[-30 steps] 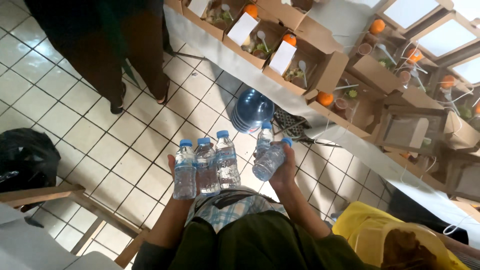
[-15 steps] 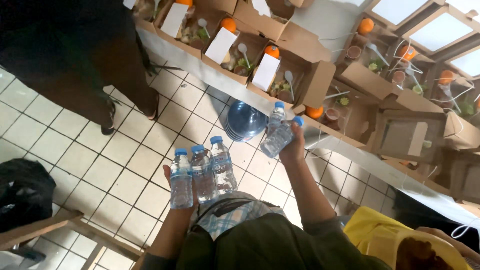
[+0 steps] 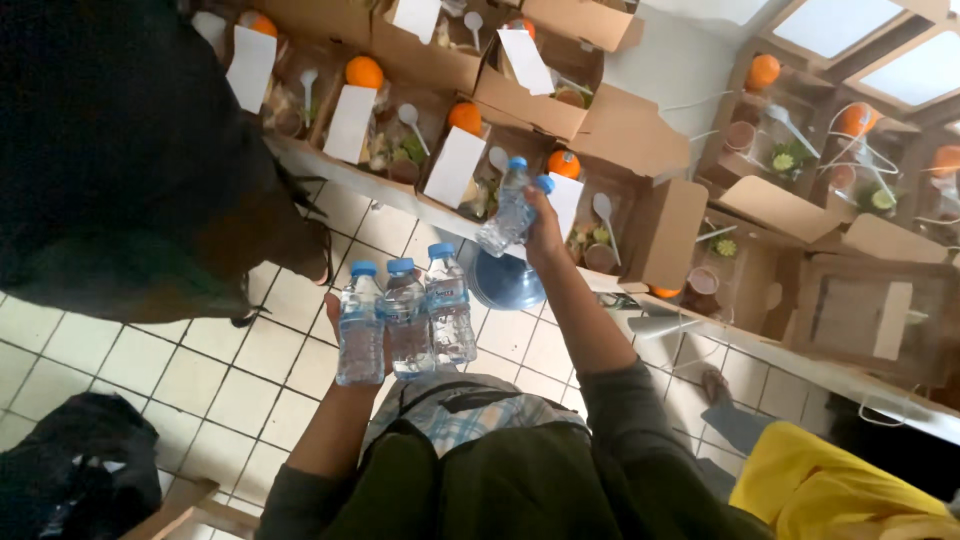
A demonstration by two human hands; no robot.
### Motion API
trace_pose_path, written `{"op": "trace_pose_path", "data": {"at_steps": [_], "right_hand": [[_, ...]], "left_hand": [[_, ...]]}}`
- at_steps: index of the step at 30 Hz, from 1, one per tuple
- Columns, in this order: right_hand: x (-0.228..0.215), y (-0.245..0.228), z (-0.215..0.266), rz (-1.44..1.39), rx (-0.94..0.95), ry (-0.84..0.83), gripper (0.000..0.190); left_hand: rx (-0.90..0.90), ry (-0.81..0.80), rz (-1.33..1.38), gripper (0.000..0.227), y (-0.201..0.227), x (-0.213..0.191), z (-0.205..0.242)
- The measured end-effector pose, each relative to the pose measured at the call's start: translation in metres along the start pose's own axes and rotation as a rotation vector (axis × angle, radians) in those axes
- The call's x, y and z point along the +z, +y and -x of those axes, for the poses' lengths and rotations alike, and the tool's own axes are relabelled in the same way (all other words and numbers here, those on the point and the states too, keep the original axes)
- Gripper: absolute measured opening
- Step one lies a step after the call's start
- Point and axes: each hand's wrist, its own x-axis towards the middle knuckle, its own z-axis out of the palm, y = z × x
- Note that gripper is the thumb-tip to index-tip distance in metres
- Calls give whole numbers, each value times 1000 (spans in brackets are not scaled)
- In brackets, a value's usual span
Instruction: The person unpacks plastic-wrapped packs of water bottles from a plastic bag and places them into open cardboard boxes arranged on a table. The boxes already contain oranges, small containers, and white paper inserts. The person repeats this process multiple times, moving between the bag and the boxes.
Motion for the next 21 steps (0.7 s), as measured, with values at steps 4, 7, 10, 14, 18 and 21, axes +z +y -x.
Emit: {"op": "trace_pose_path", "data": {"at_steps": [4,7,10,14,18,21], "right_hand": [[36,13,-37,53,57,178,52],[32,27,-52,90,7,251,57],[23,12,-38,37,-45,138,61],[4,-17,-23,-182,97,-59,64],[-2,-24,2,-187,85,-9,51],[3,-19,33,-218,85,-48,52]], "left_hand": [[-20,23,-57,91,30,4,-40],[14,38,-38,83,45,-7,-64],[0,25,27,80,50,-16,-76],[-14,-46,80,78,51,-22,-91],[3,-21,55,87,46,-28,-90],[33,-6,47,89,36,-25,-73]]}}
